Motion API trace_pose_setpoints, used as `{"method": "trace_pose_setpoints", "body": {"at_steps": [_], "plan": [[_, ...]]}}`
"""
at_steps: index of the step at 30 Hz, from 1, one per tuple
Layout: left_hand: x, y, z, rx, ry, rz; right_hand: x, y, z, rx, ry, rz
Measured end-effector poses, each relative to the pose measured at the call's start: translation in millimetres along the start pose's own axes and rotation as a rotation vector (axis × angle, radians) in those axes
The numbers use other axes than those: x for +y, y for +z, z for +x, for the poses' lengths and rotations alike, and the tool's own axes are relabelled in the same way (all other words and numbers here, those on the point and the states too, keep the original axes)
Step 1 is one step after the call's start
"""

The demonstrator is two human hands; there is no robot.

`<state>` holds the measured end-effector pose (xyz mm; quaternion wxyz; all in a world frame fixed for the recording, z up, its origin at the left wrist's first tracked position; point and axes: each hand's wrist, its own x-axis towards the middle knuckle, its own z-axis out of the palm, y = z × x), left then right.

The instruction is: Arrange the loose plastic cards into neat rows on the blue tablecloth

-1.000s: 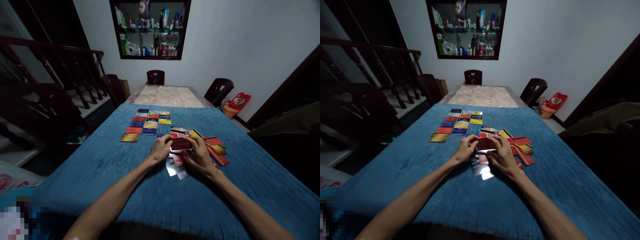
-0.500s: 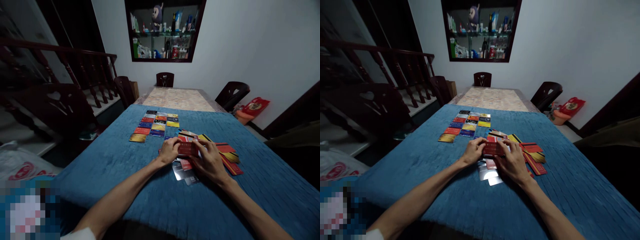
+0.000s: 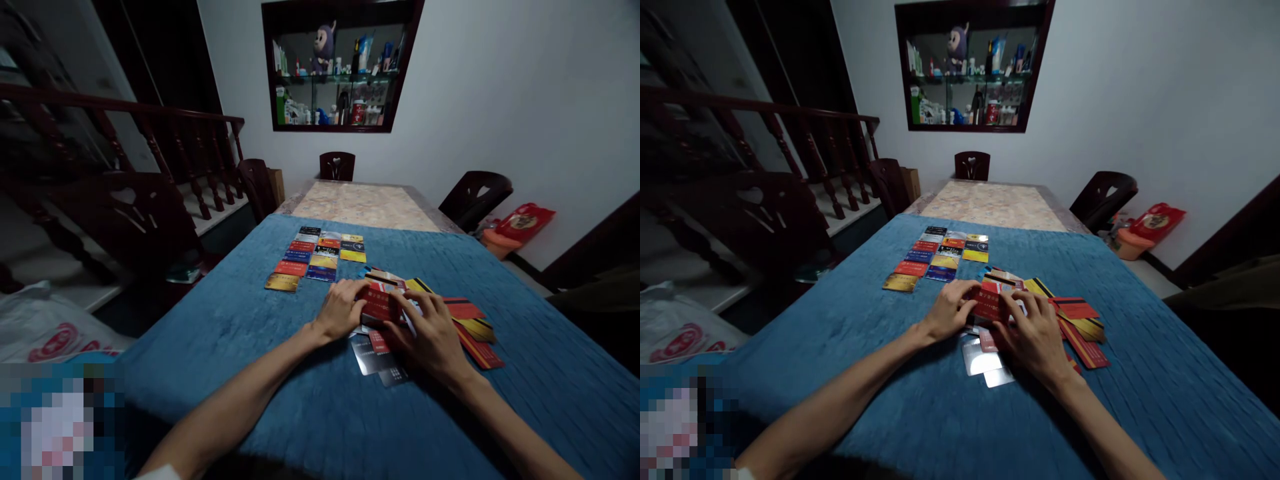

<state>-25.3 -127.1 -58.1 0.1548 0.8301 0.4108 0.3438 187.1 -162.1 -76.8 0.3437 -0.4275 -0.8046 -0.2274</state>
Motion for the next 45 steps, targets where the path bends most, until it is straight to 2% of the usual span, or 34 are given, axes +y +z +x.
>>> {"method": "trace_pose_setpoints", "body": {"at_steps": [5, 8, 12, 19, 27, 32, 39, 45], "plan": [[-7.0, -22.7, -8.6, -0.123, 0.202, 0.125, -2.4, 6.2, 8.2, -0.011, -0.03, 0.068], [-14.7, -36.0, -9.6, -0.177, 0.278, 0.166, -4.4, 9.4, 15.7, -0.05, -0.052, 0.124], [-27.7, -51.3, -6.0, -0.22, 0.294, 0.186, -7.0, 14.6, 30.8, -0.111, -0.071, 0.207], [-51.0, -78.3, 4.8, -0.191, 0.312, 0.083, -4.8, 36.9, 65.5, -0.17, -0.116, 0.249], [-81.8, -100.8, 22.9, -0.196, 0.201, 0.137, 2.9, 69.9, 109.1, -0.323, -0.149, 0.349], [-108.4, -111.3, 45.8, -0.154, 0.158, 0.208, 6.0, 101.6, 143.8, -0.357, -0.081, 0.337], [-152.3, -130.1, 79.7, -0.123, 0.019, 0.324, -0.6, 141.6, 194.6, -0.443, 0.028, 0.333], [-181.1, -137.4, 98.1, -0.145, -0.084, 0.376, 0.3, 179.4, 216.2, -0.505, 0.066, 0.361]]}}
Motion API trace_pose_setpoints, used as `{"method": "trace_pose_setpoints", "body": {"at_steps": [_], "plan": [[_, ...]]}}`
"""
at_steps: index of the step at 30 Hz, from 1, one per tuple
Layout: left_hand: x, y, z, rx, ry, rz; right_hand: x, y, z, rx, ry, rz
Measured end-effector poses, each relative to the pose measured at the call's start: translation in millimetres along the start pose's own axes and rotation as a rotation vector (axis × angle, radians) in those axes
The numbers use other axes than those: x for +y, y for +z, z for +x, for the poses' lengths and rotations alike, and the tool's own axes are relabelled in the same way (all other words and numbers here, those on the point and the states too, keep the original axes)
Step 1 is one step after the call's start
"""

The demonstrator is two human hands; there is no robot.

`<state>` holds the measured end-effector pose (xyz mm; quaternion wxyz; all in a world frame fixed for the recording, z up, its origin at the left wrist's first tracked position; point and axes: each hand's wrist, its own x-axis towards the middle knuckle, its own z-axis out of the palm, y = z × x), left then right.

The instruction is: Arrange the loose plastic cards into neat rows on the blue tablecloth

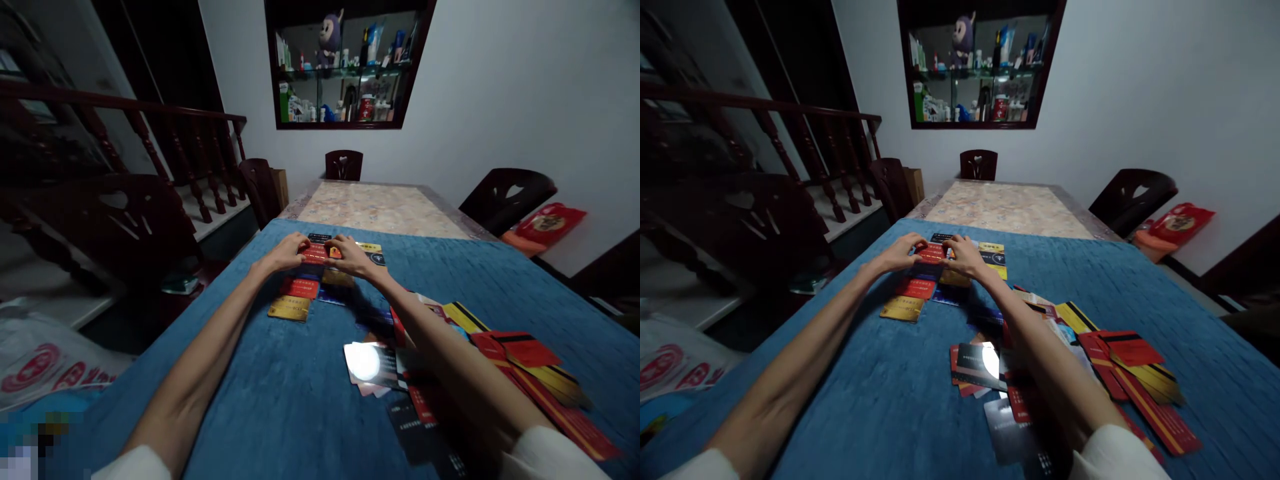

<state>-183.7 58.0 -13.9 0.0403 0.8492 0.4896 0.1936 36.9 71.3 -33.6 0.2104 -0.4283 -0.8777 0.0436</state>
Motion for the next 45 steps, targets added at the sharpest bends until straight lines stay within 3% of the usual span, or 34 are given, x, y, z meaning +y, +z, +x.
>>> {"method": "trace_pose_setpoints", "body": {"at_steps": [12, 24, 36, 45], "plan": [[-28.0, 30.2, 13.9, -0.014, -0.071, -0.01, 18.7, 37.6, 25.6, -0.011, 0.084, -0.028], [-21.7, 36.7, 12.4, -0.07, -0.075, 0.044, 5.5, 40.0, 9.9, -0.04, 0.176, -0.024], [-28.5, 42.6, 13.3, -0.096, -0.046, 0.129, 1.3, 39.2, 7.7, -0.057, 0.187, -0.032], [-28.3, 41.9, 14.0, -0.065, -0.083, 0.102, 0.5, 34.3, 4.5, -0.027, 0.206, -0.064]]}}
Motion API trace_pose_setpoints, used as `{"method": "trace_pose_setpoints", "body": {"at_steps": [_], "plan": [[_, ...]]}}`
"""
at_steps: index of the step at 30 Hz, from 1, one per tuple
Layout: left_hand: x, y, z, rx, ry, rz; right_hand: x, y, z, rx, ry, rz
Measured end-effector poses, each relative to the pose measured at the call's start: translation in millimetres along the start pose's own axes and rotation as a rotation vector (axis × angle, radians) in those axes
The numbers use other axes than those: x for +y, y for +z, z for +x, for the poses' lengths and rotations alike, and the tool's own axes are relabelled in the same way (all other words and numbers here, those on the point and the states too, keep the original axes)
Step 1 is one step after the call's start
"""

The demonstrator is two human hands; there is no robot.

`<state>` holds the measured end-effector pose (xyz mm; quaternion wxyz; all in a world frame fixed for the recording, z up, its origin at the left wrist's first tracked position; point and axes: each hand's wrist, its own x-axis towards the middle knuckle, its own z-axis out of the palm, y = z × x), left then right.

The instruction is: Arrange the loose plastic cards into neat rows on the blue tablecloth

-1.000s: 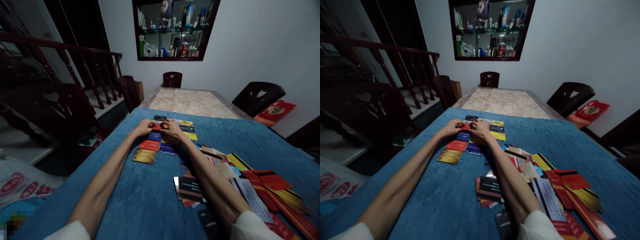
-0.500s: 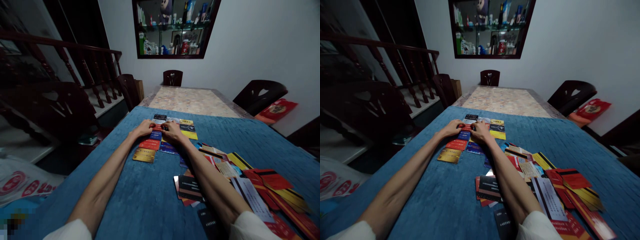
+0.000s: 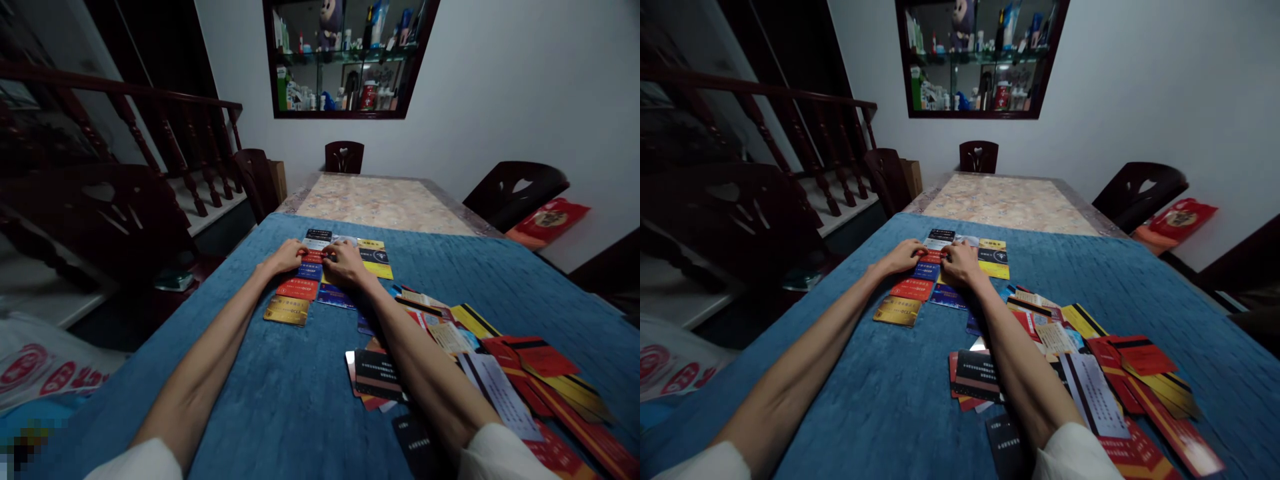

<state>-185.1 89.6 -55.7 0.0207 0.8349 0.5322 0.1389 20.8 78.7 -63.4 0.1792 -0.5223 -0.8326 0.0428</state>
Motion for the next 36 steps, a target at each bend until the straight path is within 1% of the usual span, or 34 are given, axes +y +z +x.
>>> {"method": "trace_pose_setpoints", "body": {"at_steps": [3, 5, 10, 19, 25, 33, 36], "plan": [[-0.2, -1.2, 0.3, 0.036, -0.067, -0.008, 1.0, -0.1, -0.2, -0.001, 0.002, -0.006], [-1.0, -1.2, 0.1, 0.039, -0.095, -0.01, 1.2, 0.6, 0.0, -0.006, -0.008, -0.011], [-1.9, 0.5, -1.0, 0.034, -0.143, -0.028, 1.5, 3.0, 0.9, -0.012, -0.028, -0.02], [6.0, -2.1, -2.7, 0.028, -0.197, -0.042, 1.2, 2.3, 1.0, -0.023, -0.045, -0.006], [7.1, -3.4, -2.8, 0.018, -0.211, -0.038, -2.9, -2.8, -0.7, -0.028, -0.049, -0.014], [6.2, -4.0, 0.0, 0.019, -0.207, -0.019, -1.3, -1.6, 0.6, -0.018, -0.044, -0.016], [5.7, -4.4, 0.9, 0.028, -0.2, 0.008, -3.4, -7.4, 1.1, -0.014, -0.039, -0.02]]}}
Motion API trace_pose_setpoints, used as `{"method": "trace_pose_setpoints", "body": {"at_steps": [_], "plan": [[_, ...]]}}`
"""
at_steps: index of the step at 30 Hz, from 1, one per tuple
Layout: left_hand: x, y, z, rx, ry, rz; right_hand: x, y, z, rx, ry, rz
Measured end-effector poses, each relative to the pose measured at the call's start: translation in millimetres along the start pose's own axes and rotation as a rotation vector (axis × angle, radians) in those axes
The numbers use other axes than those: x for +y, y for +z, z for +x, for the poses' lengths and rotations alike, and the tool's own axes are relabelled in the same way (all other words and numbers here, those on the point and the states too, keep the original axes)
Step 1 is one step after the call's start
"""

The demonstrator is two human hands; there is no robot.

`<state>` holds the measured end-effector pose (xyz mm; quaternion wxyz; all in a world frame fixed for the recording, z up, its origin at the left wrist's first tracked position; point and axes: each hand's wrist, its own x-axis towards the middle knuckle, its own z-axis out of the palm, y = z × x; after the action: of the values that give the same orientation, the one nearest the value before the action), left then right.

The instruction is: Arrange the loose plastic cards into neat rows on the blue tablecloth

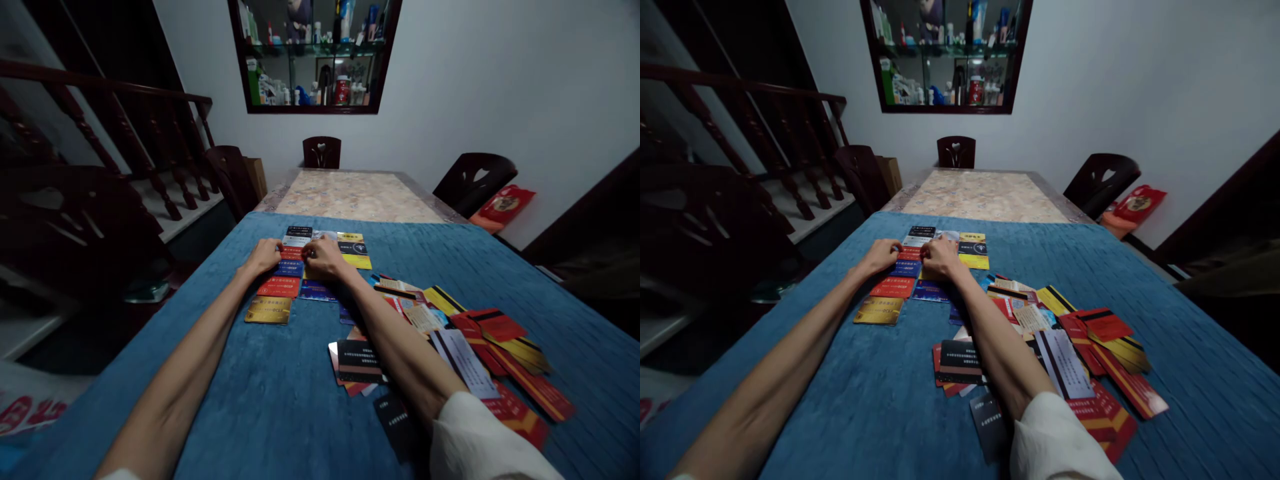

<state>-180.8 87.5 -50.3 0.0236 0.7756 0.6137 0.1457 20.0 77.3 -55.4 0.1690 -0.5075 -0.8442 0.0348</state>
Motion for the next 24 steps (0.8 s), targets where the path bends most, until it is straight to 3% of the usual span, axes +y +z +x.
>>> {"method": "trace_pose_setpoints", "body": {"at_steps": [3, 9, 13, 19, 24], "plan": [[0.6, -1.1, 0.2, 0.018, 0.0, 0.029, -5.6, -13.3, 0.6, 0.025, 0.002, 0.005], [8.8, -8.6, -1.3, 0.054, 0.004, 0.086, -18.6, -43.5, 3.5, 0.272, -0.045, 0.137], [20.6, -18.5, -1.7, 0.117, 0.044, 0.112, -22.0, -54.2, 9.8, 0.356, -0.101, 0.2], [50.6, -32.7, -7.2, 0.237, 0.206, 0.096, -18.1, -70.9, 14.4, 0.387, -0.096, 0.287], [86.6, -37.3, -23.7, 0.267, 0.358, 0.076, -5.0, -83.4, -3.2, 0.375, -0.095, 0.249]]}}
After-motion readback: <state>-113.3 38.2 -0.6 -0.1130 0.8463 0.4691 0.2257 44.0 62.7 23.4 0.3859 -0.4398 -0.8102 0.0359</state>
